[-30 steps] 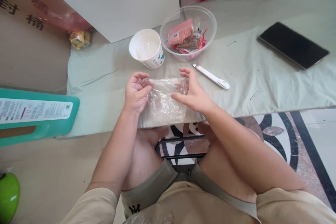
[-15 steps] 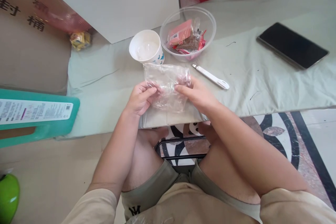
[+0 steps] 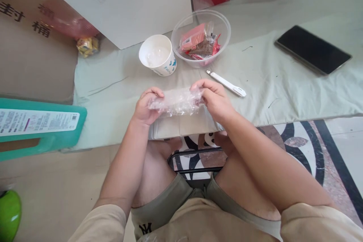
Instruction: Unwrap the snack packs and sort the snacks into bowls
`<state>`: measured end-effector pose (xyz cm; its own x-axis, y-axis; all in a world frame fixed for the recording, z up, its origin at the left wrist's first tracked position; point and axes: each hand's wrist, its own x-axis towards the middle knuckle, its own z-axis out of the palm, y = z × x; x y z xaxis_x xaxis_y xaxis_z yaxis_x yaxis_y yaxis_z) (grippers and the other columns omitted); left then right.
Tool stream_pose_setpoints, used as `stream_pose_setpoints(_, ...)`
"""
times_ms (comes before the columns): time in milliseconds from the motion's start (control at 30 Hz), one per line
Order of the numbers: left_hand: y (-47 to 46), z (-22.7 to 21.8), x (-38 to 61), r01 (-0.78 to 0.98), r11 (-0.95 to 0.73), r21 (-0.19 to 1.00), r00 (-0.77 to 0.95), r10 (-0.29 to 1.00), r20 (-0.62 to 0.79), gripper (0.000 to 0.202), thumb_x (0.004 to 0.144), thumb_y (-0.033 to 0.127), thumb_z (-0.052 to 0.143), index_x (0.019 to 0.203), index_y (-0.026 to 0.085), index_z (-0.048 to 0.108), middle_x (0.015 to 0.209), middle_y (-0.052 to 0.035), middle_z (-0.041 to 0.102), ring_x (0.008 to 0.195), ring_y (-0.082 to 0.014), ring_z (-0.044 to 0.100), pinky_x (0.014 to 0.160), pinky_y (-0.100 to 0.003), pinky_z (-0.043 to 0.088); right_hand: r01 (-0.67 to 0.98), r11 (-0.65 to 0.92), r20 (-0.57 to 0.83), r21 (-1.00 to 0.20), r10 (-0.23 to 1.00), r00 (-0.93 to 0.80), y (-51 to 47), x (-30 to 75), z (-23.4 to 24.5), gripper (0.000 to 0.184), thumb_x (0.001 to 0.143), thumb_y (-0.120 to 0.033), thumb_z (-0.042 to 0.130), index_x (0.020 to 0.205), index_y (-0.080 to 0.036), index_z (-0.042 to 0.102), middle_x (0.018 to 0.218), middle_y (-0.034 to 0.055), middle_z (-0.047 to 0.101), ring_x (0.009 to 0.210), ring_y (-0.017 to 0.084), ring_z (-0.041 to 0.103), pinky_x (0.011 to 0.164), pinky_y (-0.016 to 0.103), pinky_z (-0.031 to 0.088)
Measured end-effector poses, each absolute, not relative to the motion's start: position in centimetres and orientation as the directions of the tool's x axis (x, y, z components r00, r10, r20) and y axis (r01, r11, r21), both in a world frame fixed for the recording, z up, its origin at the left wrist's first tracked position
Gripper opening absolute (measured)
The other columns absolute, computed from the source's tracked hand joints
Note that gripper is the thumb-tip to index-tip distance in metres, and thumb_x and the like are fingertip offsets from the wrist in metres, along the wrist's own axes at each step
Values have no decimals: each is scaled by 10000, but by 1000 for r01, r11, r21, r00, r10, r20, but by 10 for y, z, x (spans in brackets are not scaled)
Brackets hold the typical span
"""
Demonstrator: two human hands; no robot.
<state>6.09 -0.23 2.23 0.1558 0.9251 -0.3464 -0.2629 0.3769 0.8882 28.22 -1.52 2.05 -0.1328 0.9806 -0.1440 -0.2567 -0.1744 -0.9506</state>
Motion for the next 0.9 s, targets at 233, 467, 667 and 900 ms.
stream_pose_setpoints(233,-1,13,64,-110,225,968,95,972,-215,220,614,185,767,790,187,637,729,30,631,545,-72,581,506,-192,456,134,-134,-152,-982,980,-128,-15,287,20,156,771,-353,669,802,-219,595,672,-20,540,570,114,460,550,287,365)
stream_pose_setpoints(467,-6,14,69,-92,162,983,-23,986,-165,403,647,171,727,999,265,555,934,24,646,645,-94,638,592,-221,510,-73,-168,-165,-983,985,-52,-15,283,16,548,654,-252,756,1164,-276,555,845,-35,596,679,143,552,622,300,450)
stream_pose_setpoints(667,-12,7,74,166,-41,985,-270,959,86,472,696,167,750,1099,283,533,1159,-27,604,955,-138,633,853,-265,532,123,-175,-188,-977,977,-99,-21,275,27,199,733,-374,707,757,-226,576,683,-16,579,646,156,514,632,320,404)
stream_pose_setpoints(900,-24,3,89,84,-112,990,120,988,101,413,842,522,749,1139,245,672,1186,-72,698,1132,-218,654,1016,-349,509,63,-41,-54,-997,973,-225,-27,263,28,167,785,-380,644,789,-221,596,731,-11,614,663,141,519,655,311,411)
